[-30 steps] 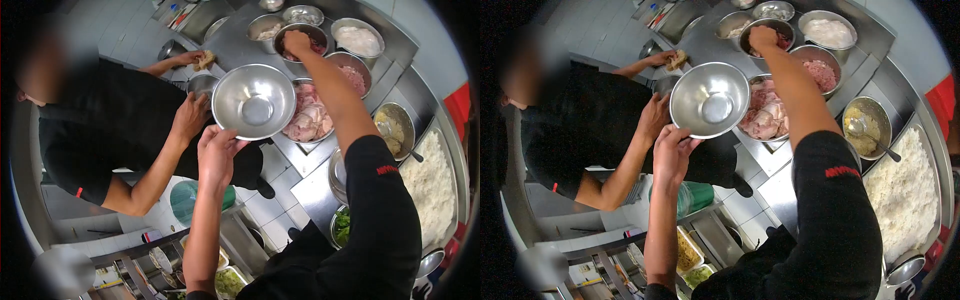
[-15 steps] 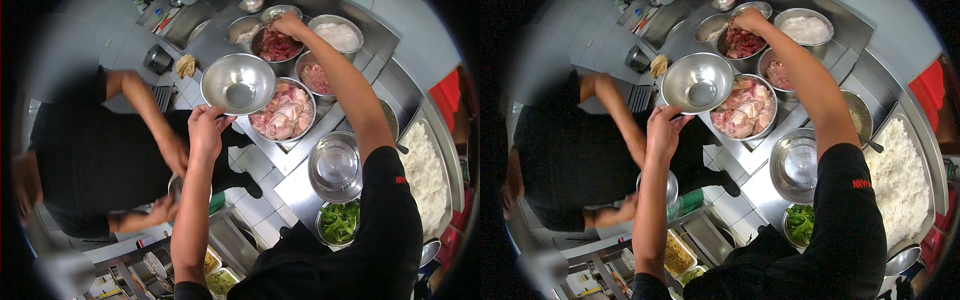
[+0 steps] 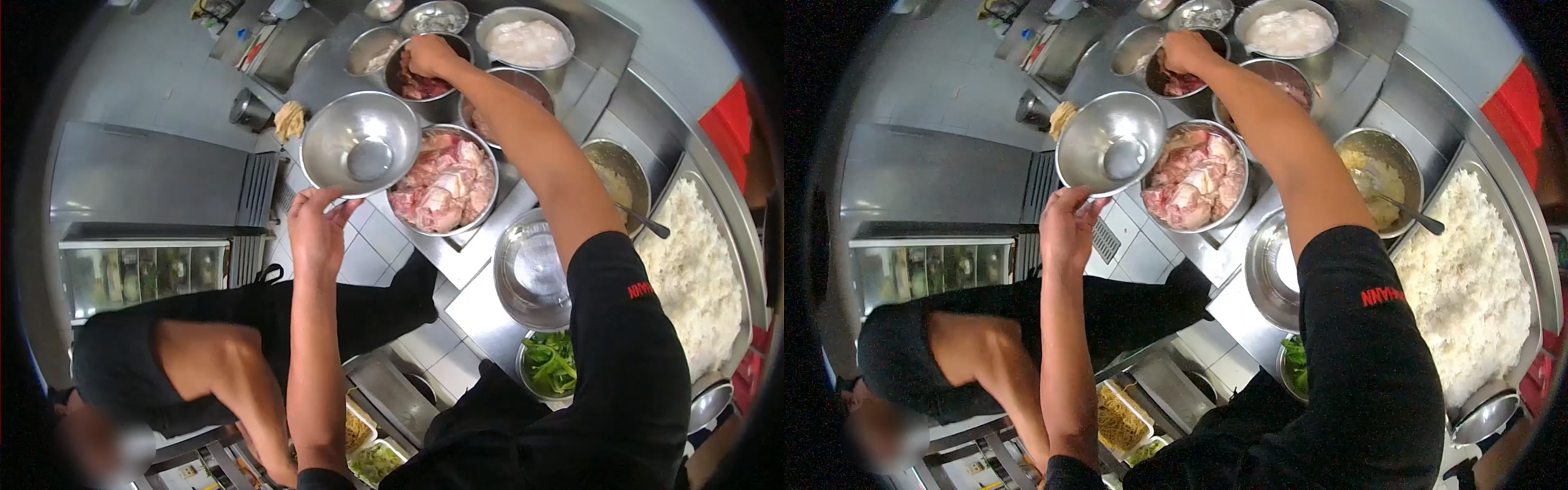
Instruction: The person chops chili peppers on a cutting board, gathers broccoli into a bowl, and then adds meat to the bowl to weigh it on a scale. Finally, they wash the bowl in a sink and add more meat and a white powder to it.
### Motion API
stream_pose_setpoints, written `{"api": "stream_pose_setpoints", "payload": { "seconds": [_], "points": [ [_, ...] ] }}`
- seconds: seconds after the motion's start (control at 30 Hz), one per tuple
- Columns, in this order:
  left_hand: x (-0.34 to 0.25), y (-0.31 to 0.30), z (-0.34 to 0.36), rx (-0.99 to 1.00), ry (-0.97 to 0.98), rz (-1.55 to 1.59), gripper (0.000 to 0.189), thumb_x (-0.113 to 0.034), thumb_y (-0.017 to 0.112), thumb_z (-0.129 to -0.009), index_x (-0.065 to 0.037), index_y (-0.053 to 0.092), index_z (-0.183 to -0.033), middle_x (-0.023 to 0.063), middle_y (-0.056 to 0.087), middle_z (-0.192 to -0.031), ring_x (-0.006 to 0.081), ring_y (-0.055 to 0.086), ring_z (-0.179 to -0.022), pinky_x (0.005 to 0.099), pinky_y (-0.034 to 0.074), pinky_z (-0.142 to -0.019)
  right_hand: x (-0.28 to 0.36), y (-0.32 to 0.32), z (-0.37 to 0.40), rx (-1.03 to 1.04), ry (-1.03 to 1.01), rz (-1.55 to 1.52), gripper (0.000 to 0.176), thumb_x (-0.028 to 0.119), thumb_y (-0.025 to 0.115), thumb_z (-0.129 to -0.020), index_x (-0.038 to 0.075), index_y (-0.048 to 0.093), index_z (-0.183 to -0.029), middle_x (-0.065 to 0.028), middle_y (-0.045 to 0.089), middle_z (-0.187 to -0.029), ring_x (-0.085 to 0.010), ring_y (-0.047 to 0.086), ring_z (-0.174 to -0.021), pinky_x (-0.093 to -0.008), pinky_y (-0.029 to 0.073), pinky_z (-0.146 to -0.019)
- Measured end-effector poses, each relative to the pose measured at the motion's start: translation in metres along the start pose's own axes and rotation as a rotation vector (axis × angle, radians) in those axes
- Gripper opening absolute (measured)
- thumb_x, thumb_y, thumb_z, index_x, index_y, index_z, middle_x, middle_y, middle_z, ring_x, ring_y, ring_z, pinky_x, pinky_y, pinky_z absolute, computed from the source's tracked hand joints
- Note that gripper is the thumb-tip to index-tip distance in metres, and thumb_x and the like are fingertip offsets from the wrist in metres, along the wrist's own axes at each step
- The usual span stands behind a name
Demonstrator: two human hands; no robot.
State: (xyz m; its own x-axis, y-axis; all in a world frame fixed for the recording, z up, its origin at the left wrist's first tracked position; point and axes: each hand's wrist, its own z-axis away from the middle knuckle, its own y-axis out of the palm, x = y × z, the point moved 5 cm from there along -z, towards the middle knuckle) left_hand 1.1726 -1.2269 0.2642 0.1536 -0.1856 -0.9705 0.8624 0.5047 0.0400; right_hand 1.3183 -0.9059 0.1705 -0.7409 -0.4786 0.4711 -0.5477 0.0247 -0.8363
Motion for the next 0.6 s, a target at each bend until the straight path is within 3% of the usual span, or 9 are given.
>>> {"api": "stream_pose_setpoints", "payload": {
  "seconds": [0.07,0.1,0.2,0.3,0.33,0.43,0.47,0.57,0.6],
  "points": [
    [0.004,-0.001,-0.006,0.012,0.022,0.019,0.013,-0.001,0.050,-0.089,0.009,0.051,-0.097,0.0162,0.054,-0.100,0.0243,0.060,-0.091,0.0356,0.057,-0.080,0.002,-0.020,0.008,-0.069,-0.013,-0.073,0.025,0.014,0.062,-0.072,0.001,0.071,-0.092,-0.0240,0.067,-0.096,-0.0377,0.065,-0.094,-0.0426,0.053,-0.085],
    [0.006,-0.001,-0.010,0.006,0.023,0.061,0.013,0.002,0.056,-0.084,0.004,0.048,-0.095,0.0138,0.059,-0.095,0.0261,0.062,-0.086,0.0346,0.056,-0.077,0.004,-0.033,0.015,-0.104,-0.017,-0.110,0.026,0.014,0.062,-0.072,0.000,0.071,-0.092,-0.0245,0.067,-0.095,-0.0383,0.065,-0.093,-0.0423,0.053,-0.084],
    [0.013,0.001,-0.017,0.009,0.015,0.071,0.015,0.001,0.056,-0.085,0.005,0.047,-0.096,0.0160,0.057,-0.099,0.0280,0.062,-0.087,0.0342,0.057,-0.077,0.007,-0.058,0.021,-0.229,-0.030,-0.206,0.025,0.013,0.060,-0.070,-0.002,0.070,-0.088,-0.0216,0.069,-0.087,-0.0329,0.068,-0.086,-0.0402,0.055,-0.080],
    [0.013,0.002,-0.018,0.020,0.020,0.085,0.016,0.000,0.056,-0.085,0.006,0.046,-0.096,0.0178,0.055,-0.101,0.0291,0.062,-0.088,0.0344,0.057,-0.077,0.001,-0.062,-0.003,-0.268,-0.083,-0.281,0.022,0.012,0.059,-0.067,0.005,0.071,-0.083,-0.0166,0.070,-0.086,-0.0308,0.068,-0.080,-0.0393,0.053,-0.072],
    [0.013,0.004,-0.018,0.017,0.017,0.087,0.016,0.000,0.056,-0.085,0.007,0.046,-0.096,0.0181,0.055,-0.101,0.0292,0.061,-0.088,0.0345,0.057,-0.077,0.007,-0.064,-0.014,-0.536,-0.114,-0.181,0.017,0.016,0.058,-0.078,0.005,0.071,-0.075,-0.0179,0.069,-0.075,-0.0266,0.067,-0.064,-0.0376,0.053,-0.057],
    [0.018,0.003,-0.026,0.044,0.012,0.098,0.016,0.001,0.055,-0.085,0.007,0.046,-0.096,0.0187,0.054,-0.101,0.0291,0.061,-0.089,0.0354,0.057,-0.077,0.049,-0.125,0.009,-0.271,-0.182,-0.576,0.016,0.015,0.060,-0.073,0.005,0.073,-0.073,-0.0207,0.067,-0.073,-0.0277,0.068,-0.066,-0.0371,0.053,-0.060],
    [0.017,0.004,-0.029,0.057,0.016,0.105,0.015,0.001,0.055,-0.085,0.007,0.046,-0.095,0.0187,0.054,-0.101,0.0290,0.061,-0.090,0.0358,0.057,-0.077,0.059,-0.137,0.002,-0.523,-0.197,-0.355,0.010,0.009,0.064,-0.069,0.004,0.073,-0.072,-0.0160,0.068,-0.066,-0.0251,0.066,-0.056,-0.0364,0.052,-0.052],
    [0.020,0.002,-0.032,0.005,0.015,0.124,0.015,0.002,0.055,-0.084,0.006,0.046,-0.095,0.0189,0.055,-0.100,0.0284,0.060,-0.091,0.0366,0.058,-0.077,0.094,-0.174,0.034,-0.033,-0.036,-0.814,0.010,0.000,0.065,-0.065,0.003,0.072,-0.071,-0.0107,0.069,-0.065,-0.0199,0.062,-0.049,-0.0341,0.048,-0.044],
    [0.015,0.006,-0.027,0.033,0.021,0.148,0.016,0.003,0.055,-0.084,0.006,0.045,-0.095,0.0187,0.056,-0.098,0.0280,0.061,-0.090,0.0366,0.058,-0.075,0.104,-0.173,0.033,0.114,-0.128,-0.953,0.016,-0.008,0.062,-0.064,0.002,0.072,-0.073,-0.0069,0.069,-0.066,-0.0160,0.058,-0.044,-0.0314,0.044,-0.038]
  ]
}}
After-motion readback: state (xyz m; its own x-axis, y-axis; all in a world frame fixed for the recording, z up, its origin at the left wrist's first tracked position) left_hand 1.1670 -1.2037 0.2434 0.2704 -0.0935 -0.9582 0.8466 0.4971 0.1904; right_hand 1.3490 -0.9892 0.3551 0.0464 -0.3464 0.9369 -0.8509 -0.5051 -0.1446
